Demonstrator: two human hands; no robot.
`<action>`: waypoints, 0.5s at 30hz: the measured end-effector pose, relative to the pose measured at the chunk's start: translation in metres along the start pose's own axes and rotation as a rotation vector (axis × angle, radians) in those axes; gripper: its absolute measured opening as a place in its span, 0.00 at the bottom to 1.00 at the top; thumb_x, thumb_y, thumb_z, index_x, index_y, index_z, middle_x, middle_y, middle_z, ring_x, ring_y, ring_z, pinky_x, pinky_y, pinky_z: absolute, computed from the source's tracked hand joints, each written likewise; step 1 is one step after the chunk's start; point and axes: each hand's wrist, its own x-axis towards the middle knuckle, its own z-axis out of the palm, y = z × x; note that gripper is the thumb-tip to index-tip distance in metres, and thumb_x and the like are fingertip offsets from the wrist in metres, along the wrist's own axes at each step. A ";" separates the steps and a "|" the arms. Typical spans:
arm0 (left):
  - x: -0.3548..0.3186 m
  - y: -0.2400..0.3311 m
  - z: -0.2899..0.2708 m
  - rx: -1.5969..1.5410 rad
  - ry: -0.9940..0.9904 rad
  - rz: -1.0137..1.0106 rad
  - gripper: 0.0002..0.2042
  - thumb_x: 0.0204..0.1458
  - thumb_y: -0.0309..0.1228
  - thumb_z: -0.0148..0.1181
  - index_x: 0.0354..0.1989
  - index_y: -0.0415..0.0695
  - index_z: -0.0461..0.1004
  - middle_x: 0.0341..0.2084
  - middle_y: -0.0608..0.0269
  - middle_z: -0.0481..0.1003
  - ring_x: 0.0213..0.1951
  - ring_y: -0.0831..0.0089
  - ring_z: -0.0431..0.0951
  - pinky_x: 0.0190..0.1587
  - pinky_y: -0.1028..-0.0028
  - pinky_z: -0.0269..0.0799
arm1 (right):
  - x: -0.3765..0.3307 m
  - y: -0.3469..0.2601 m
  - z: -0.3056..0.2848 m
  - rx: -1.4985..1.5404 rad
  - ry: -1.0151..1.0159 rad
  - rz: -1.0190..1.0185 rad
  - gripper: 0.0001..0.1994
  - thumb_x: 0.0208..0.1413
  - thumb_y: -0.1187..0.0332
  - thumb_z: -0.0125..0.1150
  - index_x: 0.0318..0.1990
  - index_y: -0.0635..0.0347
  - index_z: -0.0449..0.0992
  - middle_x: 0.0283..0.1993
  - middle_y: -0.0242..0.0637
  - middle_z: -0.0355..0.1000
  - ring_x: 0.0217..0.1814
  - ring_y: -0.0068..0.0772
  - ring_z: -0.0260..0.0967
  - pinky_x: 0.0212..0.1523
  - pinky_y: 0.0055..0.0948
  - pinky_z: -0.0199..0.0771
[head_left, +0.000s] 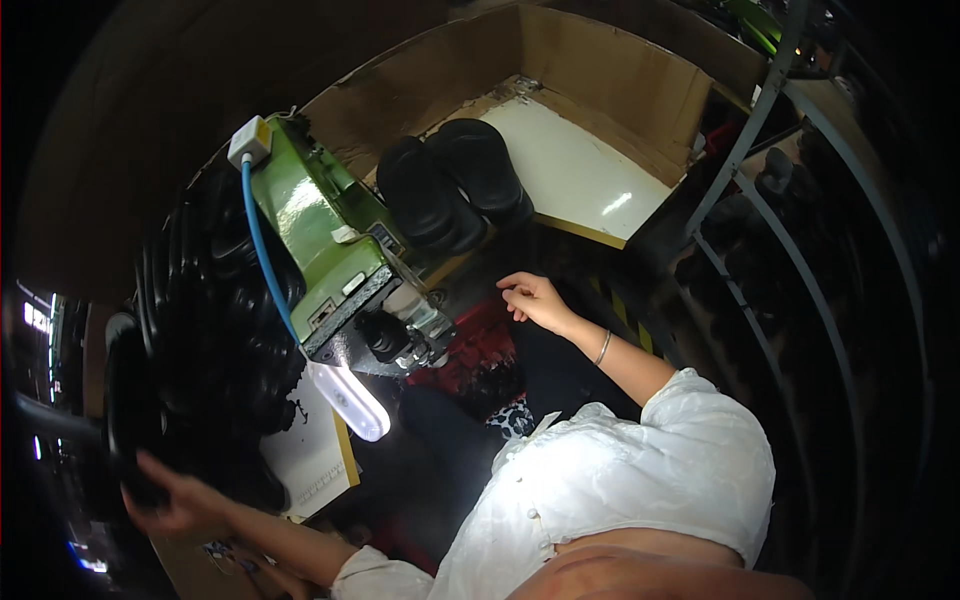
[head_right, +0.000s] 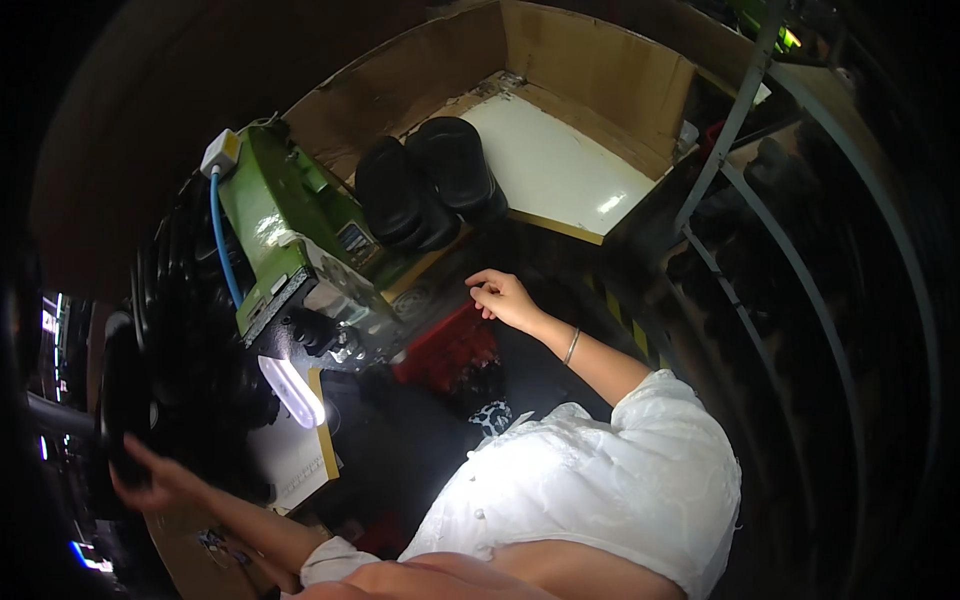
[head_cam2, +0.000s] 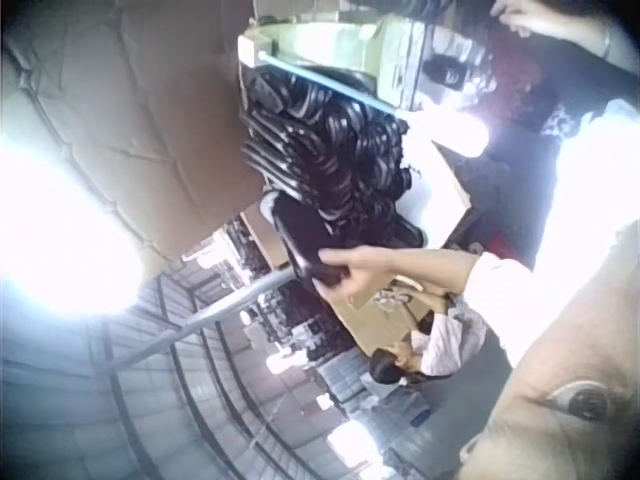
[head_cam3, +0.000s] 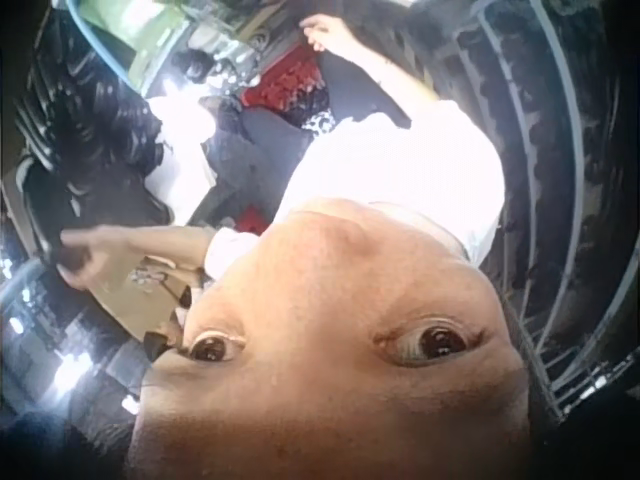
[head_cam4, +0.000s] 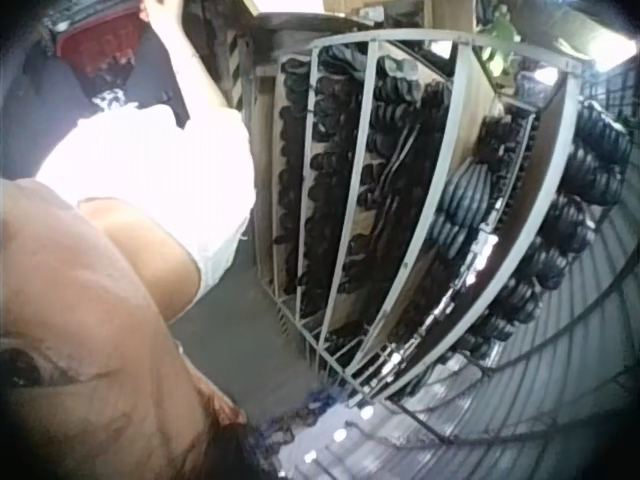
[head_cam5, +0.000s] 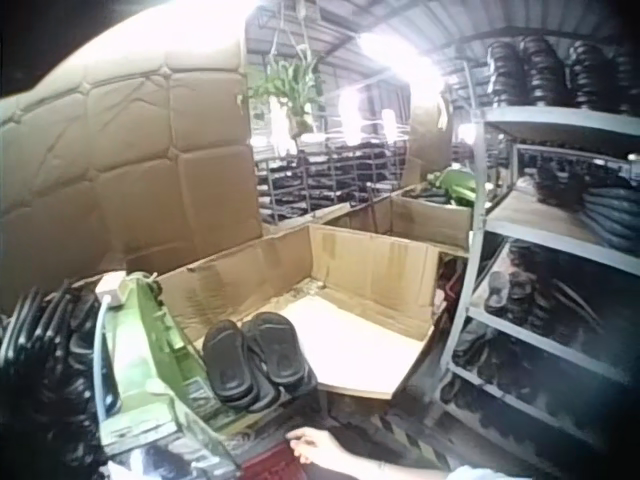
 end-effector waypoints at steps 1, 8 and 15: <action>-0.002 -0.005 -0.017 -0.047 0.177 0.141 0.20 0.39 0.32 0.72 0.37 0.35 0.71 0.33 0.55 0.74 0.34 0.66 0.75 0.41 0.68 0.73 | -0.004 0.008 0.001 0.009 -0.029 0.003 0.12 0.56 0.69 0.53 0.46 0.63 0.71 0.26 0.32 0.69 0.23 0.18 0.66 0.23 0.17 0.67; -0.131 0.089 -0.089 -0.123 -0.077 -0.099 0.24 0.43 0.45 0.68 0.38 0.36 0.73 0.34 0.56 0.74 0.35 0.63 0.74 0.42 0.68 0.69 | -0.071 0.028 0.047 -0.165 -0.714 0.018 0.44 0.44 0.64 0.69 0.66 0.52 0.46 0.61 0.47 0.55 0.58 0.38 0.61 0.44 0.32 0.73; -0.245 0.187 -0.075 -1.154 -0.723 -1.262 0.36 0.35 0.40 0.74 0.49 0.29 0.65 0.37 0.52 0.74 0.38 0.67 0.76 0.44 0.71 0.73 | -0.071 0.097 0.043 -0.301 -1.024 0.239 0.25 0.47 0.62 0.67 0.53 0.59 0.68 0.53 0.46 0.68 0.54 0.34 0.64 0.48 0.31 0.70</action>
